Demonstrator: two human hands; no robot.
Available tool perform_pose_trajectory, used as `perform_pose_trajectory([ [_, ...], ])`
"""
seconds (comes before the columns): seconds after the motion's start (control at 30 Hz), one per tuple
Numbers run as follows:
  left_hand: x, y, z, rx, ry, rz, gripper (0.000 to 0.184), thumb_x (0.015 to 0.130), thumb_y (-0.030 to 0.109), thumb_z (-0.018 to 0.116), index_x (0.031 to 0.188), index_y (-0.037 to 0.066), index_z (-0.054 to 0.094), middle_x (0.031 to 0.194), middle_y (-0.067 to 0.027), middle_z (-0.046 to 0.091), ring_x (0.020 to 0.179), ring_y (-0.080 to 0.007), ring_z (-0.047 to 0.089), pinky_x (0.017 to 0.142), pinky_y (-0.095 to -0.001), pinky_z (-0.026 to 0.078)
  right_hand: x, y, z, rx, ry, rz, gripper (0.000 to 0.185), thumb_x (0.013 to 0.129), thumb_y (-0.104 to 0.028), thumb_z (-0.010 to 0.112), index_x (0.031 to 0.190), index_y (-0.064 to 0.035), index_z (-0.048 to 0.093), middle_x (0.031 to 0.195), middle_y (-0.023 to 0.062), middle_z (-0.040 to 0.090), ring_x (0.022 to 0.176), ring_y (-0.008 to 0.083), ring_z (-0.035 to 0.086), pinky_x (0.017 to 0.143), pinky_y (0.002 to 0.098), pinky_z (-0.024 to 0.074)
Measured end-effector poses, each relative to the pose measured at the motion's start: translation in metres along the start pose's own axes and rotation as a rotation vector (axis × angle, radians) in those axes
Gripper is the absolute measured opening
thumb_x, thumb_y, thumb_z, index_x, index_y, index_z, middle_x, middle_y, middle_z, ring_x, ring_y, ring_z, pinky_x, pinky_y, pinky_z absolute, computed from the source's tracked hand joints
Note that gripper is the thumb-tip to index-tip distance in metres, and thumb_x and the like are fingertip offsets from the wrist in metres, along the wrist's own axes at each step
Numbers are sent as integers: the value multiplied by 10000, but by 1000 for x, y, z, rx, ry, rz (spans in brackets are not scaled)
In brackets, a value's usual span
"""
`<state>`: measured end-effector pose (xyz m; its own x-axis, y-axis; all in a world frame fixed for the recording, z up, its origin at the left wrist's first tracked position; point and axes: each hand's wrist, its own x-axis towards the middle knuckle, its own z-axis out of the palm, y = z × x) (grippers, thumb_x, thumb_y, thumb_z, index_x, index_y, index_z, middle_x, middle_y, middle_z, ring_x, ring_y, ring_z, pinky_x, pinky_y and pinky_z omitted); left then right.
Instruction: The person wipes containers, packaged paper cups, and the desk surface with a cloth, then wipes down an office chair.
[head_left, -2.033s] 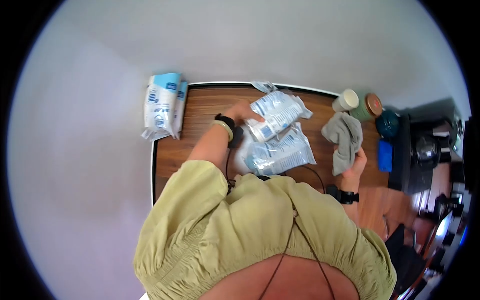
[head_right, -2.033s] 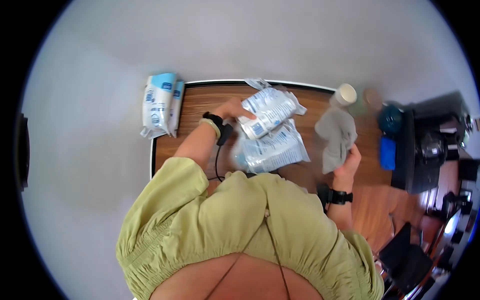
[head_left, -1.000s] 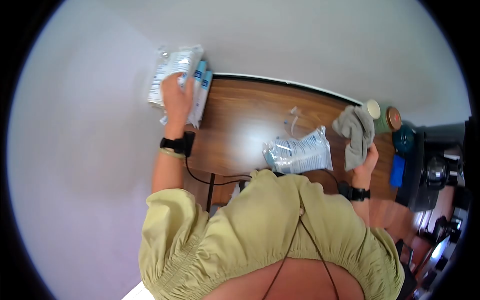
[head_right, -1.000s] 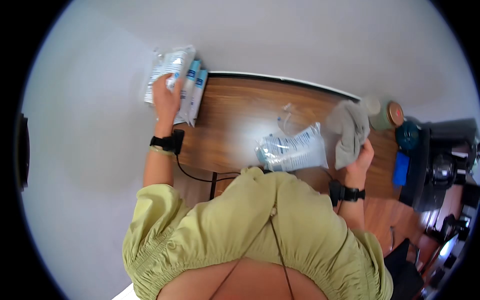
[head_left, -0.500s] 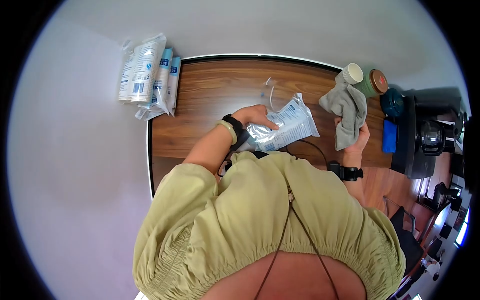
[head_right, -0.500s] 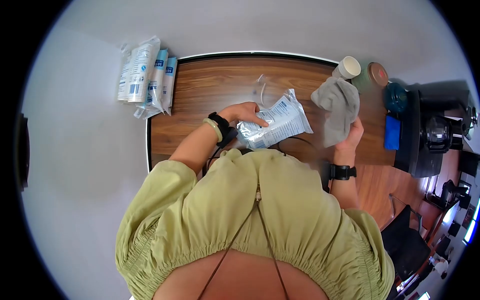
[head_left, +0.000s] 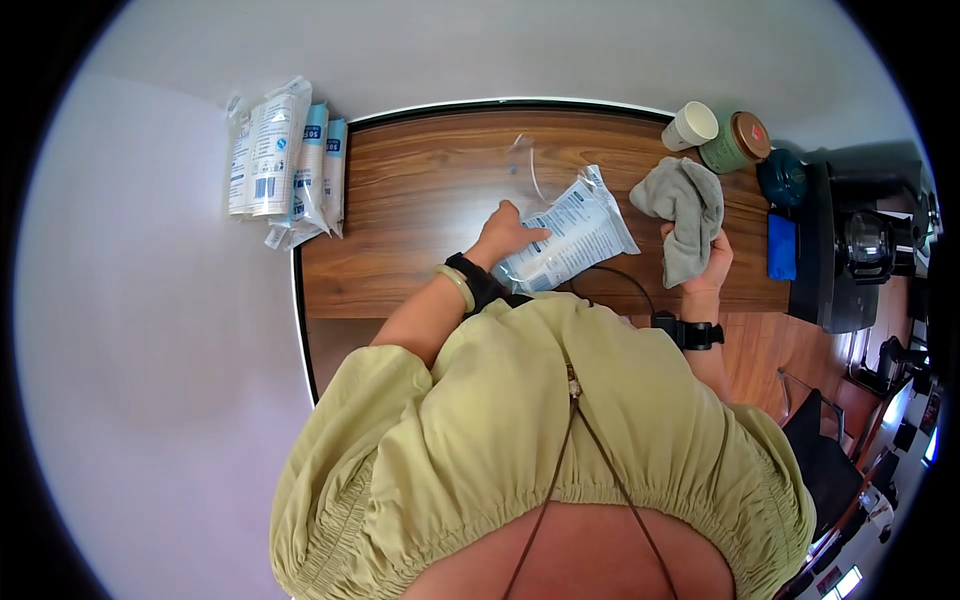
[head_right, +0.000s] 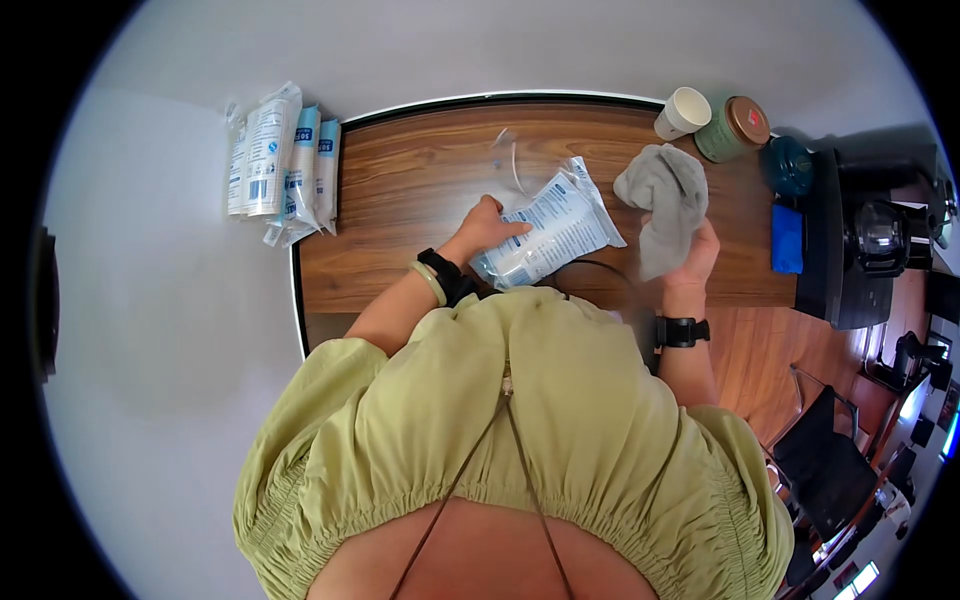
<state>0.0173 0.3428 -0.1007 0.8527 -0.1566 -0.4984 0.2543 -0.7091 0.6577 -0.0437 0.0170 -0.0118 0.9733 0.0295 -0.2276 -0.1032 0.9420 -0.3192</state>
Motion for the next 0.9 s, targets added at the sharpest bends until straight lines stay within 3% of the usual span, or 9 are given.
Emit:
perform_pose_trajectory([
  [0.13, 5, -5, 7, 76, -258, -7, 588, 769, 457, 745, 960, -91, 648, 984, -234, 685, 928, -339, 675, 798, -392, 524, 2, 3, 3, -15, 41, 8, 355, 901, -176, 461, 1176, -3, 604, 1246, 171, 603, 1071, 329, 567, 904, 477, 454],
  [0.23, 2, 0, 10, -5, -200, 108, 419, 880, 344, 673, 952, -69, 666, 939, -176, 706, 895, -275, 687, 775, -374, 530, 3, 3, 7, -36, 58, -29, 368, 906, -191, 456, 1191, -7, 597, 1266, 171, 589, 1071, 331, 565, 898, 484, 454],
  [0.43, 6, 13, -50, -1035, -95, 35, 228, 988, 150, 542, 1091, -31, 634, 942, -72, 696, 828, -139, 653, 737, -303, 538, -2, 7, 49, -102, 15, -191, 449, 940, -270, 436, 1309, -35, 534, 1363, 171, 523, 1182, 347, 531, 977, 536, 419],
  [0.5, -2, 24, -79, -1107, -8, 85, 237, 995, 157, 535, 1141, -13, 610, 973, -67, 688, 838, -141, 650, 745, -297, 539, 1, 14, 72, -141, -33, -207, 476, 951, -296, 431, 1350, -46, 503, 1388, 170, 504, 1239, 358, 505, 1022, 570, 391],
  [0.53, -7, 29, -91, -1141, 36, 109, 244, 999, 160, 531, 1166, -4, 598, 988, -65, 684, 843, -141, 649, 749, -295, 540, 6, 14, 74, -160, -242, -149, 494, 962, -287, 428, 1379, -25, 463, 1400, 177, 492, 1283, 345, 480, 1073, 532, 375],
  [0.63, -15, 41, -109, -1199, 93, 161, 242, 999, 159, 530, 1178, 8, 593, 1023, -56, 675, 862, -137, 646, 767, -293, 539, 35, 27, 88, -447, -189, -121, 513, 969, -269, 432, 1404, 3, 423, 1391, 189, 496, 1273, 310, 495, 1065, 461, 409],
  [0.7, -30, 53, -116, -1231, 62, 219, 240, 998, 166, 535, 1172, 13, 600, 1023, -55, 682, 875, -130, 647, 781, -285, 535, 46, 54, 161, -904, -276, -153, 433, 969, -197, 494, 1337, 31, 502, 1279, 132, 587, 1166, 218, 567, 1009, 331, 445],
  [0.73, -38, 58, -116, -1238, 52, 243, 240, 999, 169, 536, 1172, 15, 601, 1024, -54, 683, 878, -128, 647, 781, -283, 535, 51, 69, 178, -749, -295, -94, 375, 965, -152, 519, 1289, 32, 561, 1213, 89, 633, 1106, 181, 594, 973, 292, 458],
  [0.9, -57, 63, -124, -1275, 209, 258, 240, 994, 185, 554, 1154, 17, 615, 1047, -47, 684, 891, -113, 641, 780, -277, 530, 61, 125, 192, -1400, -589, -410, 386, 918, -53, 566, 1303, -20, 560, 1210, 106, 639, 1102, 190, 604, 953, 304, 453],
])
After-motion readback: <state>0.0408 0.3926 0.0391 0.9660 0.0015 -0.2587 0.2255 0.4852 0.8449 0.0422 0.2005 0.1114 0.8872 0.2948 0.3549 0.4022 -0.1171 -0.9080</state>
